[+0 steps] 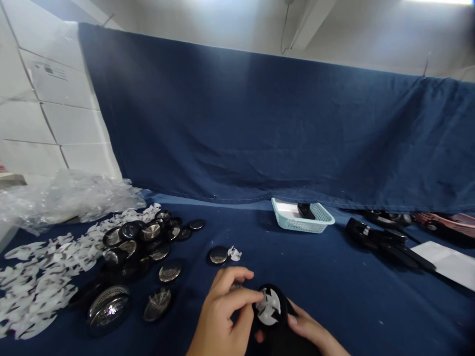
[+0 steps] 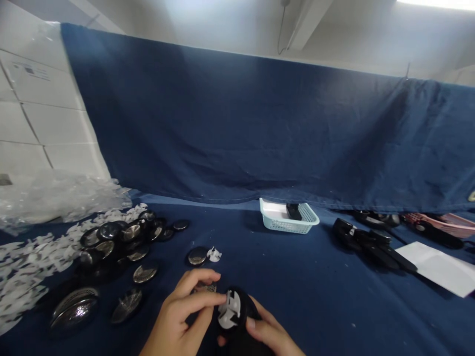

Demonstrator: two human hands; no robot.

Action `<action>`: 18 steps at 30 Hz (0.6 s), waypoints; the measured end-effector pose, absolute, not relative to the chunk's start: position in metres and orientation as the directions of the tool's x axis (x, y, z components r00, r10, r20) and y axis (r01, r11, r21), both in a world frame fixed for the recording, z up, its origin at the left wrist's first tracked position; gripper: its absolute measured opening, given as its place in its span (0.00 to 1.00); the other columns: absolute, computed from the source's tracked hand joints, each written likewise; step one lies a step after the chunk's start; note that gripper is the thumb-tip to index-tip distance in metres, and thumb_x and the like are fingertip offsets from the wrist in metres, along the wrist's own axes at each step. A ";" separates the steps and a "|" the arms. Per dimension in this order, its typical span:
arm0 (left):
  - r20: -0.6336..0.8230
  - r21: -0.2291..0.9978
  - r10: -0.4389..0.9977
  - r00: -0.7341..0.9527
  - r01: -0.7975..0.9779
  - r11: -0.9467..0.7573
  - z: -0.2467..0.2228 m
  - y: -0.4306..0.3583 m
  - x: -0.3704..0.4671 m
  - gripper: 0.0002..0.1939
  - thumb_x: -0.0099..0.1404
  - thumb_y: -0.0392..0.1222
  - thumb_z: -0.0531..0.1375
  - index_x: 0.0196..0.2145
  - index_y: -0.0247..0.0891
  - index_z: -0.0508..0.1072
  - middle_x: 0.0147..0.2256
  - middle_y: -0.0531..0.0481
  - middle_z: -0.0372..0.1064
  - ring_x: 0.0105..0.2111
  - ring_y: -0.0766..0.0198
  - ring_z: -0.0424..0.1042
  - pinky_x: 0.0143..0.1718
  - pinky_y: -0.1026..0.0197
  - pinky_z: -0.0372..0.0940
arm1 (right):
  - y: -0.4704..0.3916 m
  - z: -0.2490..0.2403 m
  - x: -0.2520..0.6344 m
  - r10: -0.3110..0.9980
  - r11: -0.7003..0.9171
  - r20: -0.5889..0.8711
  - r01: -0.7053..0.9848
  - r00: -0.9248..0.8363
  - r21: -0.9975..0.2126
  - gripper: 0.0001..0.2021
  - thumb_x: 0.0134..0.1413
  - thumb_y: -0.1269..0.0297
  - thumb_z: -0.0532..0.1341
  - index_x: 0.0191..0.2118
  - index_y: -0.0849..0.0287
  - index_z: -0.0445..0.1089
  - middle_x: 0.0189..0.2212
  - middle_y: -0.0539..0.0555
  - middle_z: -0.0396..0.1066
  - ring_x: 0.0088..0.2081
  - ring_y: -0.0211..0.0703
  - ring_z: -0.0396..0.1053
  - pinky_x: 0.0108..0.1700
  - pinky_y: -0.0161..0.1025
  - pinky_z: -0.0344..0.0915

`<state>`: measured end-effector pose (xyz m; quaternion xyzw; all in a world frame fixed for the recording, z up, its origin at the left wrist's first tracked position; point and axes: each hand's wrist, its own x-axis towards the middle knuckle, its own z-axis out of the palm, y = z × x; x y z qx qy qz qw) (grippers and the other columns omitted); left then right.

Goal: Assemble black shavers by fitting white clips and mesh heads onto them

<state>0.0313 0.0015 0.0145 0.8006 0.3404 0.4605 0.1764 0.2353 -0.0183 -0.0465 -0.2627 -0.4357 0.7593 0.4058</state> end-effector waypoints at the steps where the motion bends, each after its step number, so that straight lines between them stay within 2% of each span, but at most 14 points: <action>1: 0.616 0.593 0.705 0.351 0.383 -0.708 0.014 0.002 0.031 0.16 0.62 0.27 0.54 0.35 0.43 0.79 0.45 0.46 0.69 0.43 0.60 0.73 0.43 0.56 0.71 | -0.019 -0.047 0.234 0.850 -0.292 -0.047 -0.394 -0.525 -0.872 0.34 0.48 0.47 0.65 0.58 0.61 0.64 0.39 0.64 0.77 0.41 0.55 0.76 0.45 0.47 0.66; 6: 0.598 0.591 0.705 0.382 0.385 -0.709 0.013 0.001 0.032 0.17 0.62 0.27 0.53 0.34 0.43 0.79 0.44 0.45 0.69 0.43 0.59 0.72 0.41 0.57 0.72 | -0.024 -0.044 0.230 0.912 -0.220 -0.022 -0.443 -0.410 -0.869 0.30 0.47 0.49 0.67 0.53 0.62 0.68 0.36 0.62 0.78 0.42 0.56 0.75 0.48 0.50 0.65; 13: 0.628 0.568 0.679 0.380 0.374 -0.733 0.017 -0.002 0.034 0.17 0.61 0.26 0.53 0.31 0.40 0.80 0.39 0.44 0.72 0.39 0.58 0.73 0.37 0.57 0.72 | -0.031 -0.041 0.235 0.936 -0.237 -0.094 -0.410 -0.340 -0.881 0.32 0.50 0.53 0.66 0.59 0.60 0.63 0.38 0.58 0.77 0.47 0.53 0.73 0.58 0.53 0.57; 18: 0.608 0.557 0.690 0.394 0.408 -0.723 0.015 -0.003 0.036 0.18 0.60 0.25 0.53 0.30 0.41 0.80 0.39 0.46 0.74 0.39 0.58 0.72 0.39 0.55 0.71 | -0.030 -0.044 0.241 0.951 -0.227 -0.114 -0.402 -0.286 -0.887 0.31 0.50 0.53 0.65 0.59 0.59 0.63 0.40 0.60 0.77 0.44 0.54 0.74 0.53 0.52 0.63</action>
